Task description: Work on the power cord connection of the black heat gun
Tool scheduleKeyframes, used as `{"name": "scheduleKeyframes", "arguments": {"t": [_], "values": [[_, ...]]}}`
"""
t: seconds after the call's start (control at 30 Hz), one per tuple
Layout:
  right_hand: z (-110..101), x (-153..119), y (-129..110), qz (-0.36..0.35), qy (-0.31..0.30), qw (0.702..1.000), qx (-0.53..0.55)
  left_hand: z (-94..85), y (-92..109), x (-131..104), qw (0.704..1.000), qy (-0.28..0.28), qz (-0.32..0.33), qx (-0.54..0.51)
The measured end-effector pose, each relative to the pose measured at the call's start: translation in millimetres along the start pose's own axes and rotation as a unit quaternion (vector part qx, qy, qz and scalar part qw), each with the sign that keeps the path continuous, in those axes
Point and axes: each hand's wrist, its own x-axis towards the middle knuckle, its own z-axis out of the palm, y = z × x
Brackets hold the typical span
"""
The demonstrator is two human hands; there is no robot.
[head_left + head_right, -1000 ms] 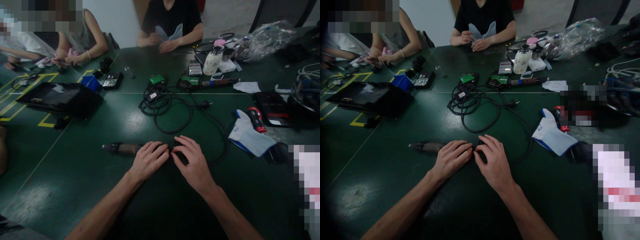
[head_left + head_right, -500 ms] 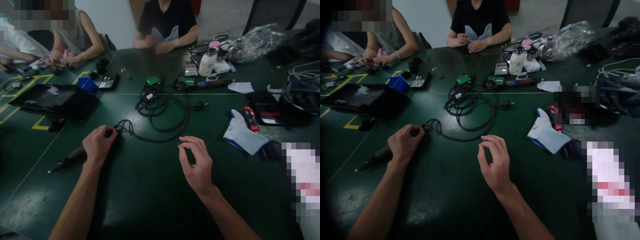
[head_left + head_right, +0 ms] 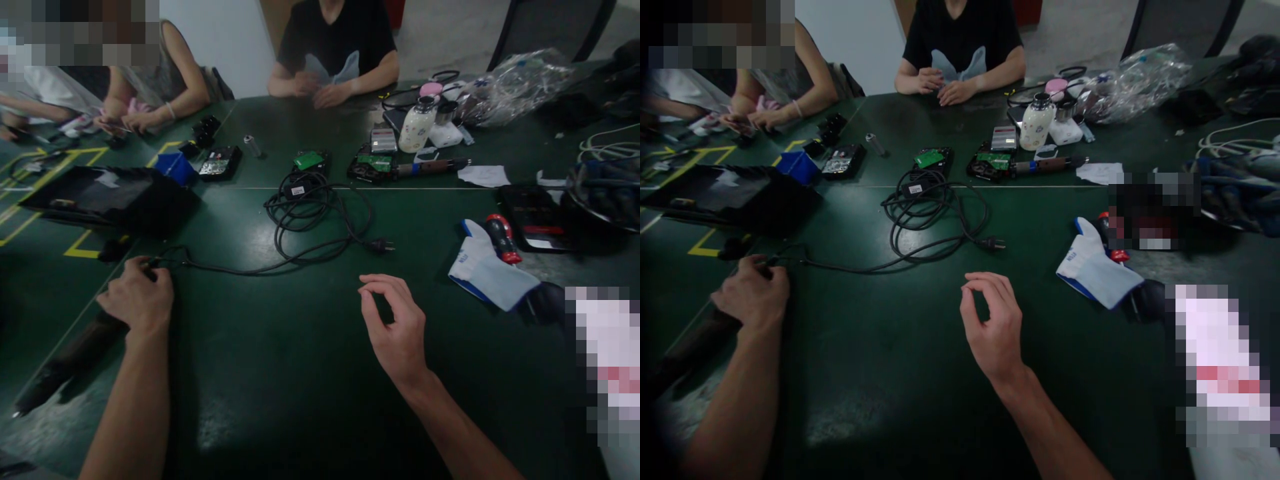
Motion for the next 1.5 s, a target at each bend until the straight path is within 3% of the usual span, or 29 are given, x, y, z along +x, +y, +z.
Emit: {"name": "scheduleKeyframes", "arguments": {"t": [0.3,0.4,0.5,0.57,0.67,0.77,0.87,1.0,1.23,1.5], "values": [[3,0,1,-0.007,-0.019,1.000,0.006,-21.7,34,-16,0.991,-0.065,0.111,0.048],[4,-1,0,-0.016,-0.026,1.000,0.006,-30.3,64,-29,0.981,-0.078,0.169,0.046],[4,-2,0,-0.025,-0.031,0.999,0.001,-43.1,108,-54,0.967,-0.080,0.240,0.029],[4,-2,0,-0.029,-0.027,0.999,-0.015,-56.5,140,-77,0.942,-0.072,0.327,-0.011],[3,-2,0,-0.027,-0.005,0.998,-0.051,-81.4,182,-117,0.883,-0.040,0.456,-0.106],[2,-2,1,-0.017,0.012,0.998,-0.056,-100.7,205,-146,0.828,-0.044,0.533,-0.170],[3,-2,1,-0.016,0.012,0.999,-0.051,-106.8,211,-157,0.792,-0.060,0.576,-0.195],[3,-1,2,-0.022,-0.004,0.998,-0.060,-102.7,206,-155,0.787,-0.067,0.577,-0.208],[7,-4,-4,-0.091,-0.187,0.964,-0.166,-95.1,201,-151,0.777,-0.087,0.559,-0.276],[9,-5,0,-0.098,-0.218,0.953,-0.189,-94.2,193,-141,0.740,-0.074,0.589,-0.316]]}}
